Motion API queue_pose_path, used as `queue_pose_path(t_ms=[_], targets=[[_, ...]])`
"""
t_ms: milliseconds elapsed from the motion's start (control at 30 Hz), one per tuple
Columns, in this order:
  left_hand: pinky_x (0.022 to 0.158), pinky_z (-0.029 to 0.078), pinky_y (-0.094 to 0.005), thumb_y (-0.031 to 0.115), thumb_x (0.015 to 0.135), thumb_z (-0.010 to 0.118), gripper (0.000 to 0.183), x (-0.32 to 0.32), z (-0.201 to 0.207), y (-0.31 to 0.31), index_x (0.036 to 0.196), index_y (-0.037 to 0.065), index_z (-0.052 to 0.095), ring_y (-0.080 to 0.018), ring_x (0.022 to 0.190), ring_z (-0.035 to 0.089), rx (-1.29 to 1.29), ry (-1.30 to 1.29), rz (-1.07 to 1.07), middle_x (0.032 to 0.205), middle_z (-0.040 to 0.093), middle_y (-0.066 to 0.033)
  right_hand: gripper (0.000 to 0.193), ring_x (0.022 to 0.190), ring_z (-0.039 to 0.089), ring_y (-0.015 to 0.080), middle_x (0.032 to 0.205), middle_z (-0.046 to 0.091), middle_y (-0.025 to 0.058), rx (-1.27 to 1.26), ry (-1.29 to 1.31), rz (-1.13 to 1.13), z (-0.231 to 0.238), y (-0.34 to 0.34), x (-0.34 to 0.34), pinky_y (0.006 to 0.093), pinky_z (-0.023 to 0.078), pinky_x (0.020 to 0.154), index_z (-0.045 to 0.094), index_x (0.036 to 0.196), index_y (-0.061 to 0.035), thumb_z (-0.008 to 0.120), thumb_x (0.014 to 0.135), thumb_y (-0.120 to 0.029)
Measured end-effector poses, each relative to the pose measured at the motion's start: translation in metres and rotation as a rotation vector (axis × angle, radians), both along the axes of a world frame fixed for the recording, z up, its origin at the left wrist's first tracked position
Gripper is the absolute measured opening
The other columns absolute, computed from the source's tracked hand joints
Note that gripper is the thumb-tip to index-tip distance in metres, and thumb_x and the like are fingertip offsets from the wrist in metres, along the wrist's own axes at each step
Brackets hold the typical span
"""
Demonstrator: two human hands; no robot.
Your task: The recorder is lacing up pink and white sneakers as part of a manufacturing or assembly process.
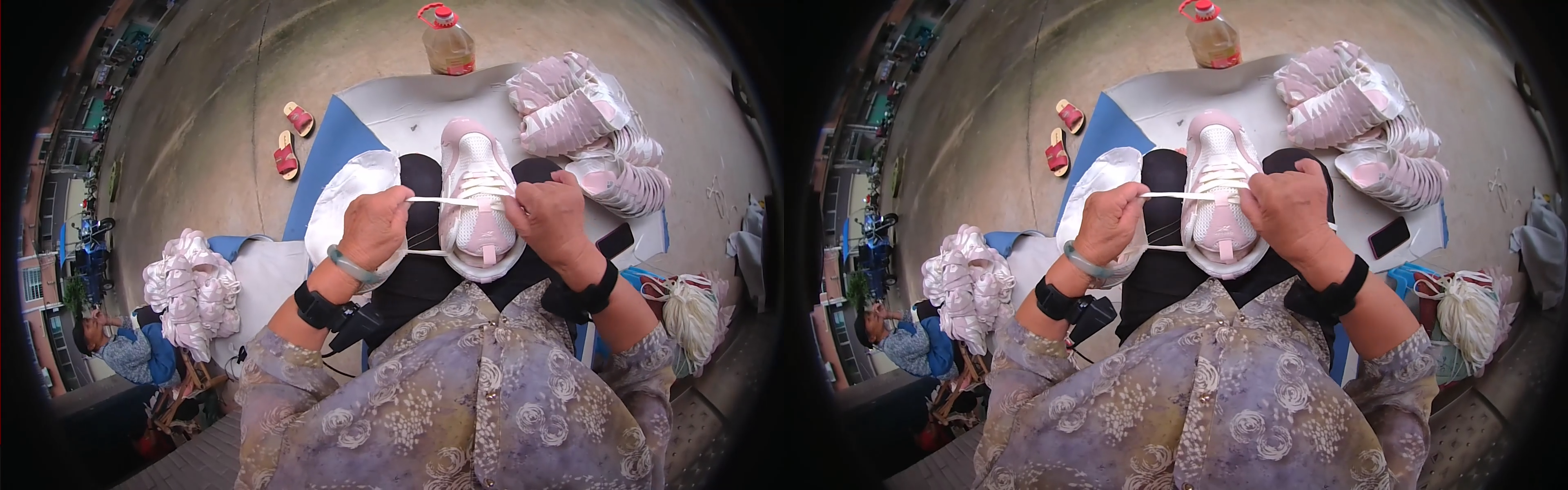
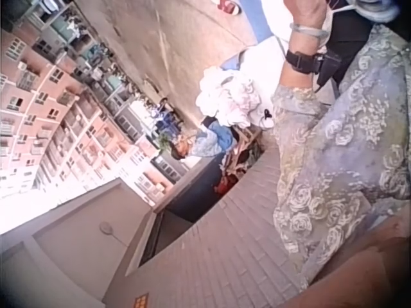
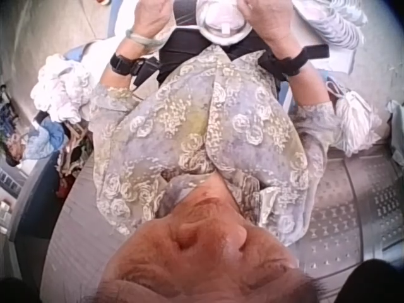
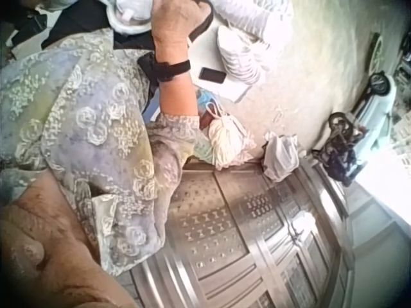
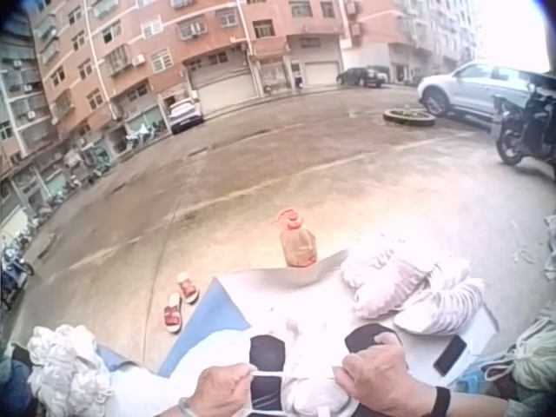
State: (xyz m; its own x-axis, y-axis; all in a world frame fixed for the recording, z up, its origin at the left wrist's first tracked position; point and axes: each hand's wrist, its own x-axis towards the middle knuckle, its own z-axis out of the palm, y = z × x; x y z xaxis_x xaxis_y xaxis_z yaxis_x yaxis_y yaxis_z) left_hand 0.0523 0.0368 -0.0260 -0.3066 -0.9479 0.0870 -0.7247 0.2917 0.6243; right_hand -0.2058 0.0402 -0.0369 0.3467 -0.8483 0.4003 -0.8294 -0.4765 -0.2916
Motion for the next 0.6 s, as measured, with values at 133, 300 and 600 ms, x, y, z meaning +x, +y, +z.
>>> queue_pose_path(t_ms=[133, 300, 600], targets=[[0.055, 0.044, -0.0288, 0.006, 0.083, 0.051, 0.014, 0.015, -0.006, -0.001, 0.09, 0.002, 0.062, -0.0178, 0.056, 0.058, 0.049, 0.005, 0.034, 0.062, 0.058, -0.0111, 0.014, 0.051, 0.054, 0.0222, 0.052, 0.054, 0.0047, -0.095, 0.099, 0.043, -0.014, -0.006, 0.013, 0.0391, 0.039, 0.072, 0.053, 0.064, -0.0116, 0.058, 0.077, -0.017], [0.057, 0.047, -0.0318, 0.009, 0.08, 0.053, 0.015, 0.028, 0.001, -0.012, 0.088, 0.004, 0.065, -0.0253, 0.058, 0.061, 0.092, 0.125, 0.138, 0.063, 0.059, -0.0154, 0.013, 0.055, 0.056, 0.0227, 0.055, 0.055, 0.0054, 0.017, 0.122, 0.031, -0.009, -0.007, 0.022, 0.0395, 0.039, 0.072, 0.054, 0.067, -0.0104, 0.059, 0.077, -0.017], [0.053, 0.044, -0.0271, 0.005, 0.077, 0.056, 0.011, 0.035, 0.018, -0.009, 0.083, 0.0, 0.065, -0.0172, 0.053, 0.058, -0.004, 0.178, 0.069, 0.06, 0.059, -0.012, 0.014, 0.056, 0.058, 0.0261, 0.057, 0.057, 0.0091, 0.14, -0.02, -0.049, -0.01, -0.002, 0.022, 0.0377, 0.043, 0.063, 0.056, 0.069, -0.0061, 0.061, 0.077, -0.017]])
